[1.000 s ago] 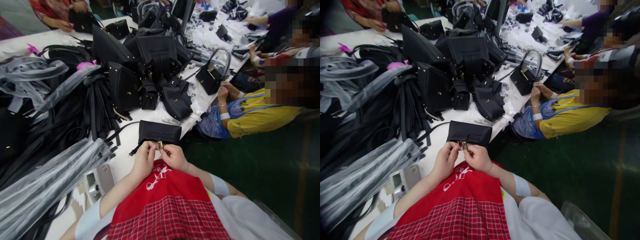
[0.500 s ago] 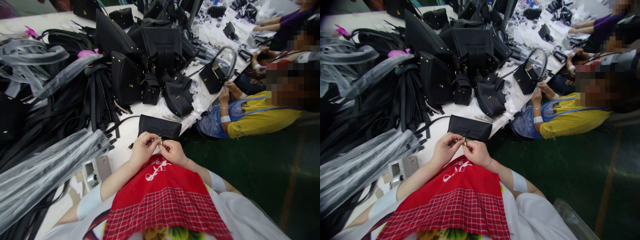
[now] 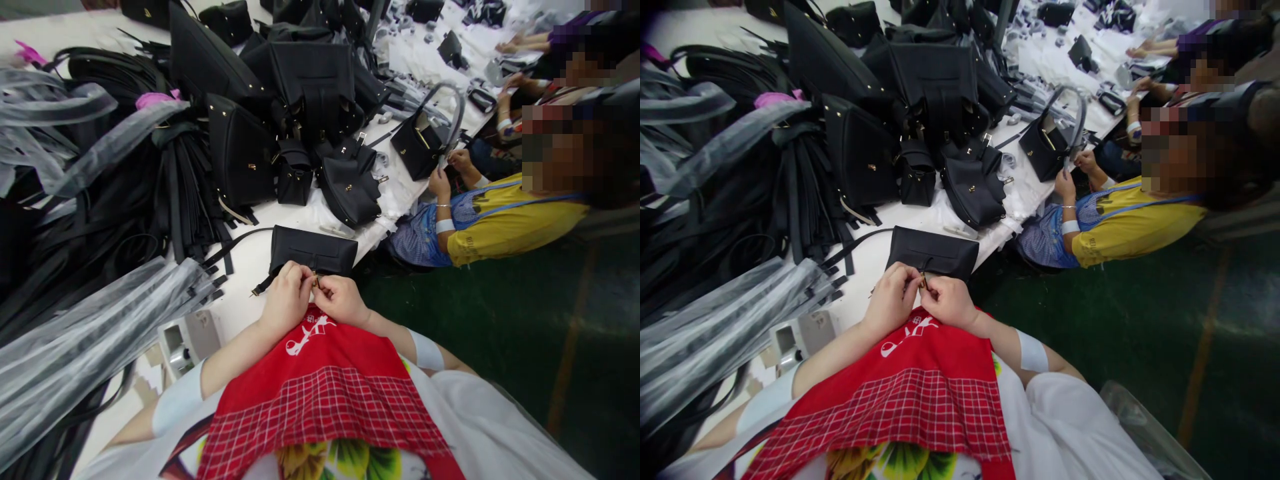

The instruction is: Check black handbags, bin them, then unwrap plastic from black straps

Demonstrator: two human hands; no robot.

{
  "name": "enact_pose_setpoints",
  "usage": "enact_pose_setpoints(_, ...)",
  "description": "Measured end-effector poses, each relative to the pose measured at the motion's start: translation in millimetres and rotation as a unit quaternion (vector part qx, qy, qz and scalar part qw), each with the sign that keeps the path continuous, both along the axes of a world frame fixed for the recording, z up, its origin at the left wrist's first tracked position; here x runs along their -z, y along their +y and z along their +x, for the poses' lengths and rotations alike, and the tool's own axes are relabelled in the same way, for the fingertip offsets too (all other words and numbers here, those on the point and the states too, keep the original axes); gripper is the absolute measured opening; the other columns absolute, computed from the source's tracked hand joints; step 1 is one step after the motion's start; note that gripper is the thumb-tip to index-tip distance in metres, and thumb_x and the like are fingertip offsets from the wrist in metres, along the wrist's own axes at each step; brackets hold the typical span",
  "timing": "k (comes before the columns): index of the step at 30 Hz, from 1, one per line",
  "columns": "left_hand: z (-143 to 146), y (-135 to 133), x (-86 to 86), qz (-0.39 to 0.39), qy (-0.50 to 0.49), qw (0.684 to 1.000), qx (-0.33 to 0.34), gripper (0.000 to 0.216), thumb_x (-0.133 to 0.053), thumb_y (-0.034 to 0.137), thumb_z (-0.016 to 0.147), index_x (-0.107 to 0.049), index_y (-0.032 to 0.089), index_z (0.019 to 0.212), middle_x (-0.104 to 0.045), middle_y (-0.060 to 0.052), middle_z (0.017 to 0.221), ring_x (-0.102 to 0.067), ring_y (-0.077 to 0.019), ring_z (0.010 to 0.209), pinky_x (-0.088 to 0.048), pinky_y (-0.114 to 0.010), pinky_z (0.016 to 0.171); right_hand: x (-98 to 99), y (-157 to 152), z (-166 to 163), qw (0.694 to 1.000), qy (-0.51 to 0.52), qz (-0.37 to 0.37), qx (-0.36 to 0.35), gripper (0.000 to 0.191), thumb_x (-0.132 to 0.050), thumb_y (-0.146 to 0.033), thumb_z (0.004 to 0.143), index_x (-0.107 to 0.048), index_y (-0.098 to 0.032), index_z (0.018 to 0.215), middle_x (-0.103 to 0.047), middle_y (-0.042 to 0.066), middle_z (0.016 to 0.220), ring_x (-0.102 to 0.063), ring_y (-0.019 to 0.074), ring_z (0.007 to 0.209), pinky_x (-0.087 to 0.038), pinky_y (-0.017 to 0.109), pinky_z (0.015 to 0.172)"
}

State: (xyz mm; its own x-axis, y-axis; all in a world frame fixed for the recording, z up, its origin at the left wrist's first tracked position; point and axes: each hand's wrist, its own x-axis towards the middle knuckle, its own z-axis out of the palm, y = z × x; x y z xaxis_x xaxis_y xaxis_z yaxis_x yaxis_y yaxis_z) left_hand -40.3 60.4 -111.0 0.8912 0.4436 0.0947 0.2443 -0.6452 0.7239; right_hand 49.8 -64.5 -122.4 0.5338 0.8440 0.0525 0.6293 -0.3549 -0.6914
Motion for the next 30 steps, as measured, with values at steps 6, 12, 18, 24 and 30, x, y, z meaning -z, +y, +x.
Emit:
enact_pose_setpoints(6, -3, -2, -1.8, -0.036, -0.042, 0.998, -0.012, 0.011, -0.044, 0.018, 0.090, -0.046, 0.022, 0.079, -0.054, -0.002, 0.079, -0.055, -0.0188, 0.079, -0.047, -0.034, 0.074, 1.4, 0, -1, 0.999, -0.036, 0.000, 0.009, 0.029, -0.050, -0.026, 0.085, -0.046, -0.018, 0.058, -0.050, -0.002, 0.056, -0.044, 0.0093, 0.053, -0.030, 0.023, 0.054)
enact_pose_setpoints(12, -4, 0, 4.4, 0.057, -0.046, 0.996, -0.048, 0.009, -0.043, 0.015, 0.088, -0.044, 0.023, 0.083, -0.055, -0.004, 0.084, -0.057, -0.0205, 0.082, -0.047, -0.034, 0.075, 2.7, 12, 1, 0.999, -0.049, -0.006, -0.009, 0.027, -0.052, -0.026, 0.084, -0.047, -0.018, 0.058, -0.055, -0.001, 0.058, -0.047, 0.0092, 0.054, -0.030, 0.024, 0.054)
enact_pose_setpoints(18, -2, 13, 2.0, 0.022, 0.006, 0.993, -0.114, 0.007, -0.046, 0.018, 0.087, -0.050, 0.021, 0.082, -0.062, -0.006, 0.083, -0.061, -0.0212, 0.078, -0.048, -0.034, 0.070, 4.4, 32, 1, 0.992, -0.120, -0.036, -0.019, 0.024, -0.052, -0.028, 0.085, -0.053, -0.018, 0.063, -0.063, 0.002, 0.064, -0.054, 0.0117, 0.057, -0.028, 0.026, 0.055)
enact_pose_setpoints(24, -2, 20, -8.2, -0.079, 0.039, 0.985, -0.148, 0.011, -0.061, 0.030, 0.080, -0.056, 0.019, 0.082, -0.065, -0.001, 0.075, -0.060, -0.0150, 0.065, -0.047, -0.027, 0.063, 8.7, 34, 0, 0.986, -0.147, -0.069, -0.033, 0.021, -0.051, -0.030, 0.086, -0.060, -0.017, 0.072, -0.068, 0.006, 0.073, -0.061, 0.0153, 0.062, -0.030, 0.027, 0.055)
enact_pose_setpoints(30, 3, 19, -8.6, -0.064, 0.075, 0.980, -0.175, 0.012, -0.064, 0.029, 0.075, -0.058, 0.019, 0.079, -0.064, 0.000, 0.073, -0.059, -0.0150, 0.065, -0.045, -0.027, 0.065, 8.1, 33, 1, 0.980, -0.162, -0.104, -0.056, 0.021, -0.048, -0.030, 0.087, -0.062, -0.016, 0.077, -0.069, 0.005, 0.076, -0.063, 0.0169, 0.064, -0.033, 0.026, 0.056)
